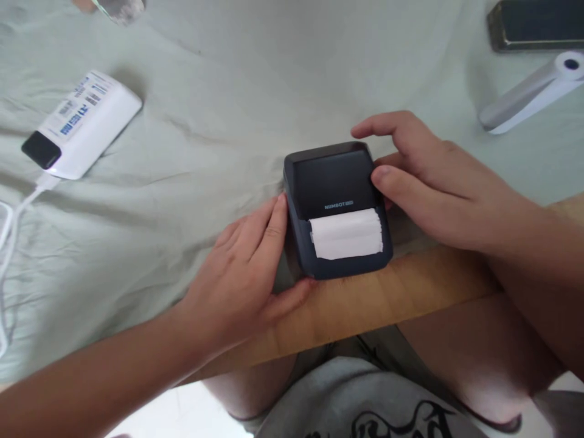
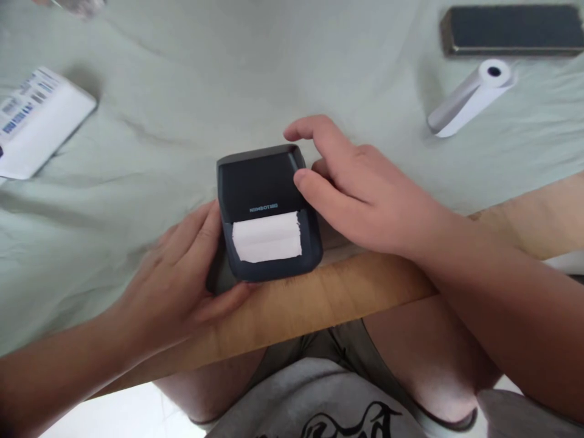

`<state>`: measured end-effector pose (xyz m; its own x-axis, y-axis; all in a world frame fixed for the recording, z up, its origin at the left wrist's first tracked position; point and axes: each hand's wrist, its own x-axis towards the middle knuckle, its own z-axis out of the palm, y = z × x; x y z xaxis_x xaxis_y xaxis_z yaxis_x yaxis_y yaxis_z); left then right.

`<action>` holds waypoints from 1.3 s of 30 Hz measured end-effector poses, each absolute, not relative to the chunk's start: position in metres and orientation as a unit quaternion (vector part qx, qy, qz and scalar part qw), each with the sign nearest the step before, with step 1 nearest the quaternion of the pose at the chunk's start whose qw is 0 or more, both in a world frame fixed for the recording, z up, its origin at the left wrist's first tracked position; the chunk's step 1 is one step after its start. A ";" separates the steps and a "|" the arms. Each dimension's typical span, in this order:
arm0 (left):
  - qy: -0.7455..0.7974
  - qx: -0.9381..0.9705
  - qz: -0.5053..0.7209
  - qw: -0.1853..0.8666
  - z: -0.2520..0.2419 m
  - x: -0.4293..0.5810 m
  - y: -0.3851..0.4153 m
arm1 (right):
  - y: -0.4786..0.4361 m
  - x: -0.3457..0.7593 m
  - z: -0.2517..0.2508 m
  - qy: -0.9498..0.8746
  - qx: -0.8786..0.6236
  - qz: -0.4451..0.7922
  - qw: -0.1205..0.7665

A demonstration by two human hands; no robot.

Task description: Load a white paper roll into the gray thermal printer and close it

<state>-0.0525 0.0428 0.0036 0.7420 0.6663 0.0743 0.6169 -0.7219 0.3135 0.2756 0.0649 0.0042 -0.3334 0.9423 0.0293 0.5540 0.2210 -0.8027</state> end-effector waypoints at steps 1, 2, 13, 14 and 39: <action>0.347 0.924 0.092 0.131 0.004 -0.052 0.043 | 0.066 0.276 0.004 -0.734 -0.505 0.368 0.267; 0.347 0.924 0.091 0.130 0.004 -0.052 0.042 | 0.067 0.276 0.005 -0.733 -0.502 0.376 0.264; 0.340 0.925 0.123 0.119 0.000 -0.051 0.041 | 0.068 0.275 0.001 -0.730 -0.500 0.380 0.270; 0.337 0.926 0.129 0.110 -0.001 -0.050 0.040 | 0.067 0.274 0.001 -0.729 -0.511 0.363 0.275; 0.322 0.933 0.136 0.087 -0.009 -0.040 0.039 | 0.057 0.264 -0.011 -0.713 -0.581 0.215 0.327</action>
<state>-0.0400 0.0390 -0.0087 0.7551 0.6252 0.1971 0.5778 -0.7768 0.2505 0.2643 0.0575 -0.0112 -0.1108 0.9700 0.2165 0.6883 0.2320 -0.6873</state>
